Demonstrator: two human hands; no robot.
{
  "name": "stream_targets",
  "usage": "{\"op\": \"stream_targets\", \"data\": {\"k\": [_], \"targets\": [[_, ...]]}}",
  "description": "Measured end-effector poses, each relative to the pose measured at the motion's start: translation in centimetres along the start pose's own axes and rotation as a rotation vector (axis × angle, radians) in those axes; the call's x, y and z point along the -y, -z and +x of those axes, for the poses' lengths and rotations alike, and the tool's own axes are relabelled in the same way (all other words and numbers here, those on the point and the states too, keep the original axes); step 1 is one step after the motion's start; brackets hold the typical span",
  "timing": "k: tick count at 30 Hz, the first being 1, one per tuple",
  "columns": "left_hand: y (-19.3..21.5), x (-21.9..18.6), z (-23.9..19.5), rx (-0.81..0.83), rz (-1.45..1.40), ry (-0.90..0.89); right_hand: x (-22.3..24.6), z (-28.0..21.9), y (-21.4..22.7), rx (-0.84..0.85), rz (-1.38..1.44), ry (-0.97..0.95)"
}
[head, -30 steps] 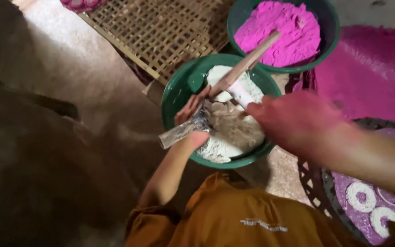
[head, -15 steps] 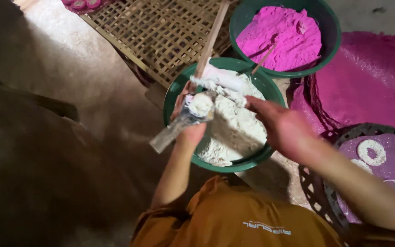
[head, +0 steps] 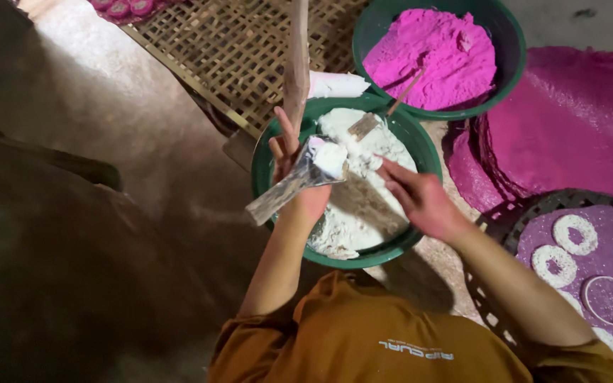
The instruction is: The person uses a wooden mold to scoop white and pink dough, pressing it into circular indentations on a purple tray to form ring-shaped decorations. They repeatedly fill the mold, press the dough, and release the shaped pieces onto the tray.
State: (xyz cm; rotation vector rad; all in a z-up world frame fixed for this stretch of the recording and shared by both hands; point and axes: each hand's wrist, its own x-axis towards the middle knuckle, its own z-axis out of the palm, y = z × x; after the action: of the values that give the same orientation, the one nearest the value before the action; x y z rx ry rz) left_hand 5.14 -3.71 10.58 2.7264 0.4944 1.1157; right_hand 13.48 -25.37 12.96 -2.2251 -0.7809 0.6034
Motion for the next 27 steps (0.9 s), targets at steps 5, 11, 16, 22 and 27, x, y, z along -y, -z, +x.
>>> {"op": "stream_targets", "data": {"k": [5,11,16,22,27], "targets": [[-1.6,1.6,1.0,0.24,0.086,0.094,-1.8,-0.9,-3.6,-0.108,0.04,0.449],[-2.0,7.0,2.0,-0.079,-0.698,0.255,-4.5,-1.1,-5.8,0.355,0.289,0.252],[-3.0,6.2,-0.5,0.189,-1.207,0.946,-3.9,0.3,-4.2,0.437,0.111,0.033],[-1.9,-6.7,-8.0,1.067,-2.187,0.436,-2.4,-3.5,3.9,-0.272,1.084,0.624],[-0.7,-15.5,-9.3,1.592,-2.157,0.737,-2.6,-13.4,9.8,-0.205,1.433,0.803]]}}
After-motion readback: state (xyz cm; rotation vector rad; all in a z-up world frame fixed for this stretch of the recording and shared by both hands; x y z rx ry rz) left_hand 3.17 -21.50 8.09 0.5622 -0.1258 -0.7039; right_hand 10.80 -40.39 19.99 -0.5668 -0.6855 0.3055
